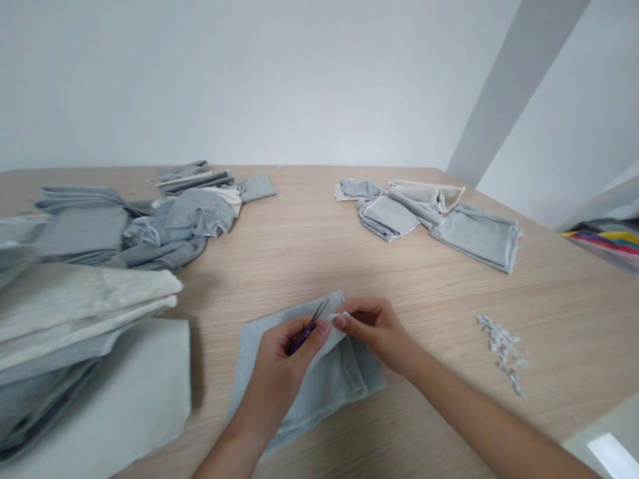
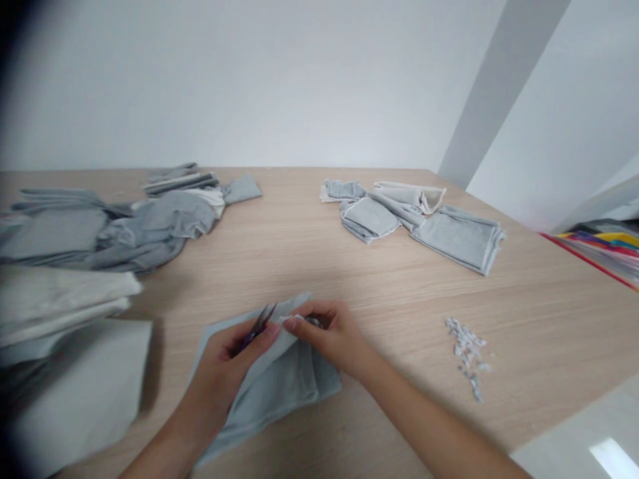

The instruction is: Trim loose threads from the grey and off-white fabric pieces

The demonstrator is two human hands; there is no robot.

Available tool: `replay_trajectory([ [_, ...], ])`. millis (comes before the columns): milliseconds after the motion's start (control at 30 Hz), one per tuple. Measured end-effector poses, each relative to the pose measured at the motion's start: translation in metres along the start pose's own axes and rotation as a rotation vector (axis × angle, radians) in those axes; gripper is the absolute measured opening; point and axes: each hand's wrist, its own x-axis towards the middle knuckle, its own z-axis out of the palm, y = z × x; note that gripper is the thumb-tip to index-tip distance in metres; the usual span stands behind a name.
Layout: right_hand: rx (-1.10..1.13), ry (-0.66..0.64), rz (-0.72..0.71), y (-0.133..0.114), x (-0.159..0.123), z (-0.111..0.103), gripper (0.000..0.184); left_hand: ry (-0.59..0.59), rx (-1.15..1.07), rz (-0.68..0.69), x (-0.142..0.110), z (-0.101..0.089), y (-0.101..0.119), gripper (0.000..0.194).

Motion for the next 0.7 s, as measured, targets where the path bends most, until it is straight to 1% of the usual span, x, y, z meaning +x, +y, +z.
replay_trajectory([
  [100, 0.082, 0.012, 0.028, -0.0039, -0.0008, 0.0012, 0.018, -0.023, -0.003, -0.002, -0.0007, -0.0008, 0.0033, 0.035],
  [167, 0.096, 0.018, 0.039, -0.0054, -0.0007, 0.0012, 0.019, -0.028, -0.029, -0.018, -0.0010, -0.0008, 0.0056, 0.034],
  [333, 0.062, 0.019, 0.045, -0.0066, -0.0004, -0.0002, 0.023, -0.025, -0.095, -0.065, -0.0021, 0.0009, 0.0080, 0.034],
  [433, 0.057, 0.005, 0.043, -0.0058, -0.0009, -0.0008, 0.020, -0.022, -0.114, -0.080, -0.0033, 0.0017, 0.0078, 0.032],
  [600, 0.035, 0.055, 0.023, -0.0046, -0.0019, -0.0017, 0.019, -0.025, -0.118, -0.090, -0.0036, 0.0018, 0.0072, 0.033],
  [700, -0.013, 0.049, 0.008, -0.0036, -0.0018, -0.0028, 0.021, -0.033, -0.113, -0.091, -0.0023, 0.0014, 0.0056, 0.035],
])
